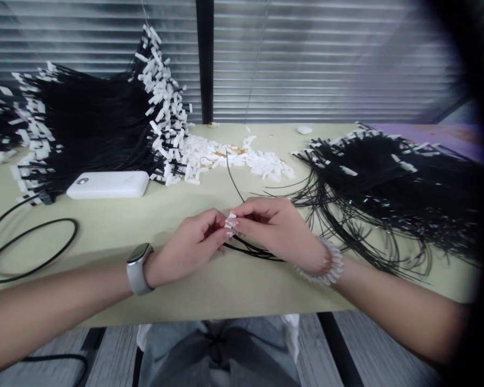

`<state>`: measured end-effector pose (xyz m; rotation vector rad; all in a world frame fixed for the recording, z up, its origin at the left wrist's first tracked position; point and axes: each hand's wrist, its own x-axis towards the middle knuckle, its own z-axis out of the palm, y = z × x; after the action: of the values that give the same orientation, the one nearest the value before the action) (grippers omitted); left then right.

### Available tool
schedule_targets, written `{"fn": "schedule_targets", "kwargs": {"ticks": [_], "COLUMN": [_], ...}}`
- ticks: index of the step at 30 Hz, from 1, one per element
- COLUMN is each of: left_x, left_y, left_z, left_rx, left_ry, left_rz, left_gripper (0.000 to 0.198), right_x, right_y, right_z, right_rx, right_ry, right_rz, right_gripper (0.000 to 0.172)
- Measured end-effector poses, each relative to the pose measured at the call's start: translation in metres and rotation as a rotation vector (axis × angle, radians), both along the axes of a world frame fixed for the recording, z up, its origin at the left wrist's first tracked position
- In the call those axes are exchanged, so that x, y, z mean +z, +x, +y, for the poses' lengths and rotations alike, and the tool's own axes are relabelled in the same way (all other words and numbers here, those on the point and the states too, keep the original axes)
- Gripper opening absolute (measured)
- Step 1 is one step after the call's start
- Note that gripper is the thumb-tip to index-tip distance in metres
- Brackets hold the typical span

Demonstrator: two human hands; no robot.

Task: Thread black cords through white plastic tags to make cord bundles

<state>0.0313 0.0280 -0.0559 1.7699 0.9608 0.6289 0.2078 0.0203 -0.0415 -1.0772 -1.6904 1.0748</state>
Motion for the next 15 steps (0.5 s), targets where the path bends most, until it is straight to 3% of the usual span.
{"fn": "schedule_targets", "kwargs": {"ticks": [4, 9, 12, 15], "left_x": [-0.001, -0.001, -0.001, 0.000], "left_y": [0.000, -0.001, -0.002, -0.002], "left_z": [0.000, 0.004, 0.006, 0.006], "left_rx": [0.020, 0.051, 0.047, 0.048], "left_ry": [-0.011, -0.102, -0.122, -0.113], "left_rz": [-0.026, -0.087, -0.087, -0.064], "left_gripper": [0.020, 0.020, 0.021, 0.022], "right_x": [0.002, 0.018, 0.034, 0.044], "right_y": [0.003, 0.045, 0.079, 0.096], "right_z": [0.004, 0.029, 0.044, 0.048], "right_rx": [-0.061, -0.377, -0.565, -0.578], "right_ry": [0.047, 0.110, 0.192, 0.257], "right_rz": [0.015, 0.337, 0.649, 0.773], "right_gripper": [0.022, 0.046, 0.030, 0.018]}}
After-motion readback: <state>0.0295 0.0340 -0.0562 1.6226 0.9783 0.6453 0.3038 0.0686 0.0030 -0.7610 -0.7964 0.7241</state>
